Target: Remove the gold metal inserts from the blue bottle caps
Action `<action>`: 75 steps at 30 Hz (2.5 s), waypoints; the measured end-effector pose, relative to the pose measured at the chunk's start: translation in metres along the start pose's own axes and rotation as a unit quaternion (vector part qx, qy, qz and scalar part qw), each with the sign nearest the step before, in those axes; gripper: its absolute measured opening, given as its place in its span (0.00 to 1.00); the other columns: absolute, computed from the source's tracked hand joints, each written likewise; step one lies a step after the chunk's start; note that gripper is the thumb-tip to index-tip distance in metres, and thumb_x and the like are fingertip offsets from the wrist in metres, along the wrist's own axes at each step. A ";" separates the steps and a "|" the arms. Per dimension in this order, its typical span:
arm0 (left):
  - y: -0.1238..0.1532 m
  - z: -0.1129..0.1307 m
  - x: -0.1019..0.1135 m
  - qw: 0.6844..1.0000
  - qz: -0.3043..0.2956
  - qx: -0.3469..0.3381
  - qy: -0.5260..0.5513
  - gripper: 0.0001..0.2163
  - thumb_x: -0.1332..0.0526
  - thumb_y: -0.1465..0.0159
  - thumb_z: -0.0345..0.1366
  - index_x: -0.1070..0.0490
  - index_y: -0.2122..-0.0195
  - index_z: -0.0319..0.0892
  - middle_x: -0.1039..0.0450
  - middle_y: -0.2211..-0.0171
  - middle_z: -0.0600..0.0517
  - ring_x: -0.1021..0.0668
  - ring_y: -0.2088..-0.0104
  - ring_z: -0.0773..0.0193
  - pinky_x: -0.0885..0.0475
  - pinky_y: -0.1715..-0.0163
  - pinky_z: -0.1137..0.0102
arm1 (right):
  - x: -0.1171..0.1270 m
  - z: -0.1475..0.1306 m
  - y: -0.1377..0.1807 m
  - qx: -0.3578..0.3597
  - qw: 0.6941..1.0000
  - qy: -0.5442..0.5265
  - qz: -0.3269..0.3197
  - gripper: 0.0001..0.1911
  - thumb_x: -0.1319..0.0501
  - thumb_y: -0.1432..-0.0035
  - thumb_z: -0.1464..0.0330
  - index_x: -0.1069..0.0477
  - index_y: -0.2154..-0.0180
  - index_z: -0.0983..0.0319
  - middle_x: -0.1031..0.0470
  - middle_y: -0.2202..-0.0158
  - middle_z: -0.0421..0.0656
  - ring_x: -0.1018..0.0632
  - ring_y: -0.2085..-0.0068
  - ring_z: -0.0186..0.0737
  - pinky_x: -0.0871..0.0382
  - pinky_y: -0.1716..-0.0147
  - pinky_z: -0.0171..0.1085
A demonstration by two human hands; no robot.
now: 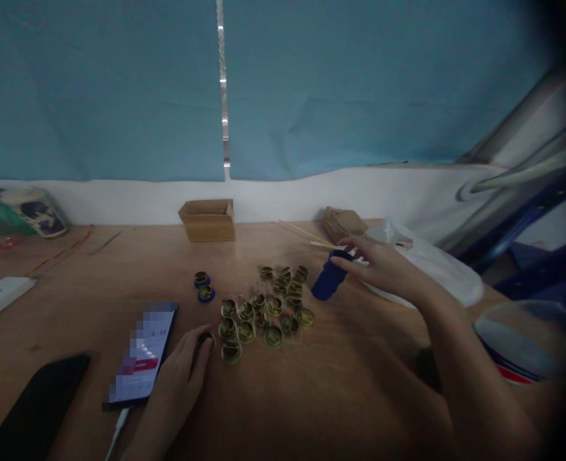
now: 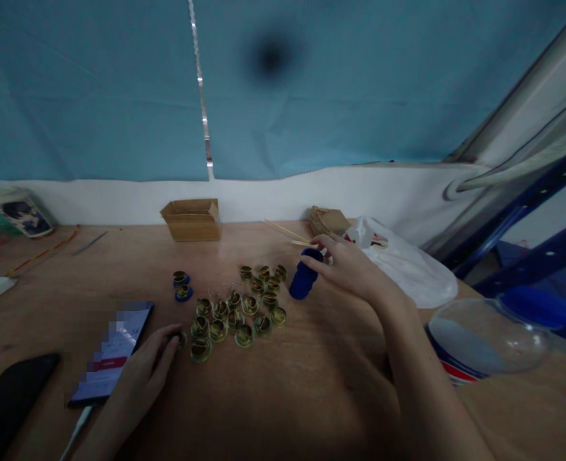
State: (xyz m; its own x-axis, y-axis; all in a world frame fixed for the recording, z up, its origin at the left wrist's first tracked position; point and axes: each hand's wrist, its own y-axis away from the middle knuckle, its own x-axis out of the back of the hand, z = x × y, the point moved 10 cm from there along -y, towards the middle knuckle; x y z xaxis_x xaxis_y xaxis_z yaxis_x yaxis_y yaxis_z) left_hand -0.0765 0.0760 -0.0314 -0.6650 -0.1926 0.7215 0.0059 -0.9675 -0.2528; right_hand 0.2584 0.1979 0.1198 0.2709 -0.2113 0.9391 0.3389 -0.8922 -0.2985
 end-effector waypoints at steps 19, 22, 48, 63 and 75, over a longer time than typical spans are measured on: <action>-0.102 0.012 -0.013 0.957 -0.088 -0.015 -0.277 0.10 0.44 0.39 0.25 0.31 0.57 0.39 0.30 0.52 0.40 0.24 0.54 0.51 0.29 0.59 0.63 | -0.067 -0.115 0.111 0.006 0.969 -0.218 0.112 0.07 0.47 0.37 0.70 0.30 0.60 0.59 0.23 0.62 0.44 0.21 0.61 0.44 0.25 0.61 0.44; -0.099 0.010 -0.015 0.959 -0.083 -0.008 -0.269 0.09 0.41 0.38 0.27 0.31 0.56 0.37 0.31 0.51 0.41 0.25 0.52 0.53 0.30 0.56 0.62 | -0.080 -0.118 0.120 -0.010 0.961 -0.257 0.105 0.07 0.46 0.37 0.70 0.30 0.60 0.59 0.22 0.64 0.43 0.20 0.62 0.43 0.24 0.62 0.43; 0.013 0.078 -0.055 0.807 0.037 0.124 0.576 0.05 0.38 0.37 0.39 0.29 0.64 0.43 0.26 0.63 0.52 0.23 0.61 0.64 0.30 0.57 0.70 | -0.078 -0.158 0.109 0.012 0.914 -0.397 0.085 0.18 0.42 0.39 0.74 0.37 0.49 0.53 0.29 0.58 0.41 0.26 0.59 0.38 0.30 0.59 0.38; 0.009 0.081 -0.032 0.878 -0.017 0.053 0.475 0.12 0.39 0.39 0.28 0.26 0.55 0.48 0.22 0.57 0.51 0.22 0.54 0.62 0.28 0.52 0.70 | -0.073 -0.154 0.124 -0.036 0.895 -0.387 0.219 0.14 0.43 0.39 0.77 0.32 0.52 0.58 0.31 0.59 0.44 0.26 0.61 0.36 0.28 0.61 0.35; 0.011 0.085 -0.027 0.859 -0.030 0.040 0.510 0.10 0.36 0.41 0.28 0.25 0.58 0.46 0.20 0.60 0.51 0.20 0.58 0.62 0.26 0.56 0.73 | -0.072 -0.158 0.122 -0.027 0.896 -0.406 0.178 0.17 0.45 0.40 0.78 0.33 0.51 0.58 0.32 0.57 0.43 0.26 0.61 0.36 0.28 0.62 0.35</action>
State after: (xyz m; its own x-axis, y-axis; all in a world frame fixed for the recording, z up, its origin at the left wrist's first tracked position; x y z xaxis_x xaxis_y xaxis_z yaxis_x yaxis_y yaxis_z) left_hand 0.0049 0.0571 0.0009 -0.9740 0.0621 -0.2177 -0.0273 -0.9868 -0.1594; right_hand 0.1376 0.0413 0.0423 0.9265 -0.1456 0.3471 0.0634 -0.8486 -0.5253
